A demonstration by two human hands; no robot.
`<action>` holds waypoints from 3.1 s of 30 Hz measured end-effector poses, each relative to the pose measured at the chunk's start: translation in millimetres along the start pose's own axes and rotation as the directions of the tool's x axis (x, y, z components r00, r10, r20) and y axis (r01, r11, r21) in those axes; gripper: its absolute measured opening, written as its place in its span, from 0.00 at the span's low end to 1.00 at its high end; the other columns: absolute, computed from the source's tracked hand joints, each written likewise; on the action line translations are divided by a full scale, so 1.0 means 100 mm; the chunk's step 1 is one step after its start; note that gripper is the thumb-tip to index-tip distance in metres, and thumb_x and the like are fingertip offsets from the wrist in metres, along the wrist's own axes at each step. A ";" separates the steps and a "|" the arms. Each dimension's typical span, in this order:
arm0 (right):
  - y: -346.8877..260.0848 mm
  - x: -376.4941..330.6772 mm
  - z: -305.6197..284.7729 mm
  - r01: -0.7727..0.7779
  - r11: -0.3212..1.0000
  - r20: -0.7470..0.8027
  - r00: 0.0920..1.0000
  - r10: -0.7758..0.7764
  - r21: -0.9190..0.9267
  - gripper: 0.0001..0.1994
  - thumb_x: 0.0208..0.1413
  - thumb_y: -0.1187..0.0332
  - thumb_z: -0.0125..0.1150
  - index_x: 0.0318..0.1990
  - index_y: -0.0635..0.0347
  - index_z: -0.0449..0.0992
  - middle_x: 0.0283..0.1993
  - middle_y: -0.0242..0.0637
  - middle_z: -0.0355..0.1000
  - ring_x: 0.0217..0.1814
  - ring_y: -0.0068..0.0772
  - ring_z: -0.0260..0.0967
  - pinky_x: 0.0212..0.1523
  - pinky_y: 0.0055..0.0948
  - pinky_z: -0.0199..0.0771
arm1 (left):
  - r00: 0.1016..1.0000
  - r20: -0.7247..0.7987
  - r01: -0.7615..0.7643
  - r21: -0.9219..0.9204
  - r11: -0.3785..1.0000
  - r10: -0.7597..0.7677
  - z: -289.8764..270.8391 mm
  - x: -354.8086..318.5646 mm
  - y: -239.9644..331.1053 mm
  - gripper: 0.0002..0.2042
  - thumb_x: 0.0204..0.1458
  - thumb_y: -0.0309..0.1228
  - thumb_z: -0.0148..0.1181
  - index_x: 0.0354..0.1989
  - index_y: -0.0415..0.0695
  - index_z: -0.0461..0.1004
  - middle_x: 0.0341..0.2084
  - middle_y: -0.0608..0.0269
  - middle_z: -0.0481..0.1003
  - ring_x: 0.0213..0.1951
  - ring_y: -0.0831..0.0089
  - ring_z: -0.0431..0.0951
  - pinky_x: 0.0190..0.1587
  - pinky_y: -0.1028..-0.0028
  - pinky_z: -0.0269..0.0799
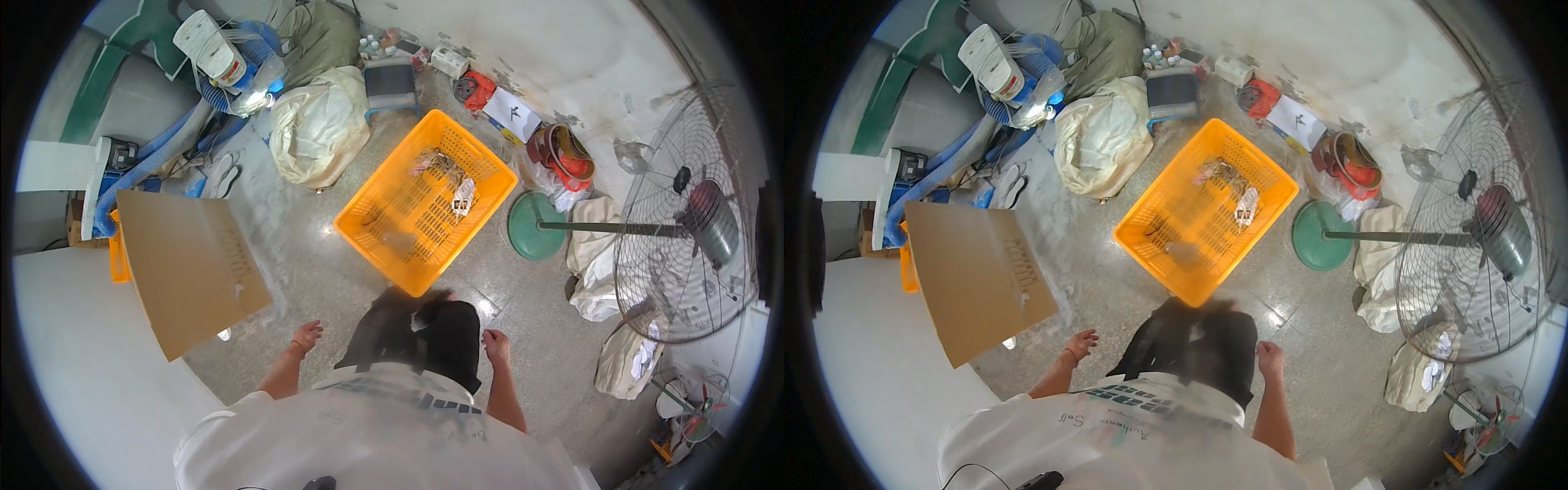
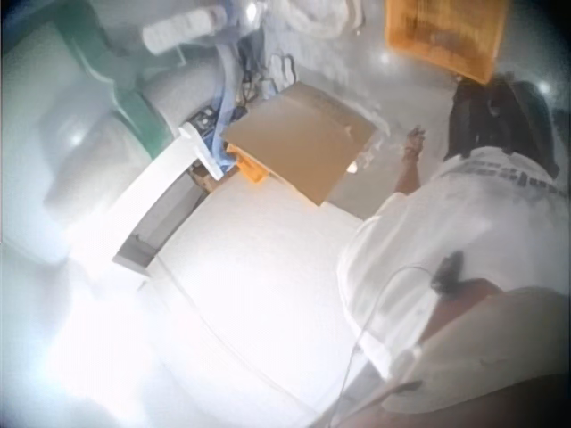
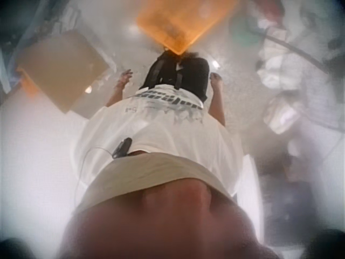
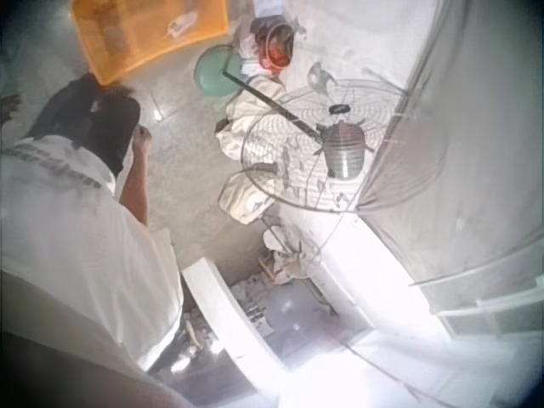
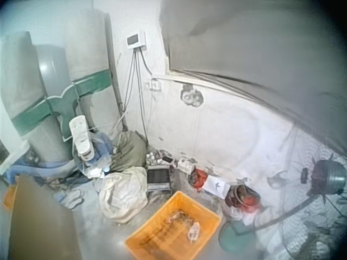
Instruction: The person first sorts a stack of paper receipts into a black bag, then sits on the floor and uses scissors to cut a plastic bottle into smaller pieces.
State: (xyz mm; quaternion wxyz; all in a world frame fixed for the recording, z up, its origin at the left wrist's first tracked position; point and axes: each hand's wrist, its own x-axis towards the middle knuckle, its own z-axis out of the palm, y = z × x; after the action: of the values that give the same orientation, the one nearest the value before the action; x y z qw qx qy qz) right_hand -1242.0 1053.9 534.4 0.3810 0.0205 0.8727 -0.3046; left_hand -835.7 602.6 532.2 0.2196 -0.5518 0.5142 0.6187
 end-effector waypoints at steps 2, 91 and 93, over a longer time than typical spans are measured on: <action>-0.15 0.39 -0.05 0.010 0.998 0.049 0.999 -0.007 -0.067 0.17 0.56 0.59 0.62 0.42 0.64 0.83 0.34 0.48 0.80 0.40 0.43 0.80 0.44 0.40 0.76 | 0.998 0.020 0.064 -0.059 0.996 -0.063 0.13 0.03 0.02 0.29 0.56 0.35 0.55 0.69 0.47 0.63 0.58 0.59 0.75 0.54 0.63 0.76 0.50 0.59 0.74; -4.95 6.39 1.89 0.218 0.872 -0.394 0.825 -0.405 -0.439 0.20 0.64 0.57 0.57 0.52 0.67 0.76 0.57 0.53 0.72 0.63 0.52 0.66 0.61 0.49 0.69 | 0.642 -0.044 -0.502 0.730 0.463 0.765 -1.62 6.03 6.40 0.09 0.59 0.30 0.46 0.38 0.42 0.74 0.39 0.47 0.78 0.43 0.49 0.78 0.45 0.54 0.73; -4.97 6.81 2.05 0.136 0.874 -0.409 0.843 -0.350 -0.467 0.17 0.64 0.59 0.56 0.44 0.67 0.80 0.48 0.52 0.77 0.52 0.54 0.72 0.52 0.48 0.74 | 0.773 -0.098 -0.111 0.952 0.285 0.627 -1.92 7.29 7.01 0.09 0.59 0.28 0.47 0.40 0.42 0.74 0.41 0.48 0.77 0.44 0.52 0.79 0.46 0.56 0.74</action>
State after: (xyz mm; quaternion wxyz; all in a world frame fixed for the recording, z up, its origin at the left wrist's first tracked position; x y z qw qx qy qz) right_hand -1723.7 403.3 222.0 0.1043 -0.1005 0.9793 -0.1417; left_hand -1550.6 -44.5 172.3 0.2002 -0.3249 0.9171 0.1155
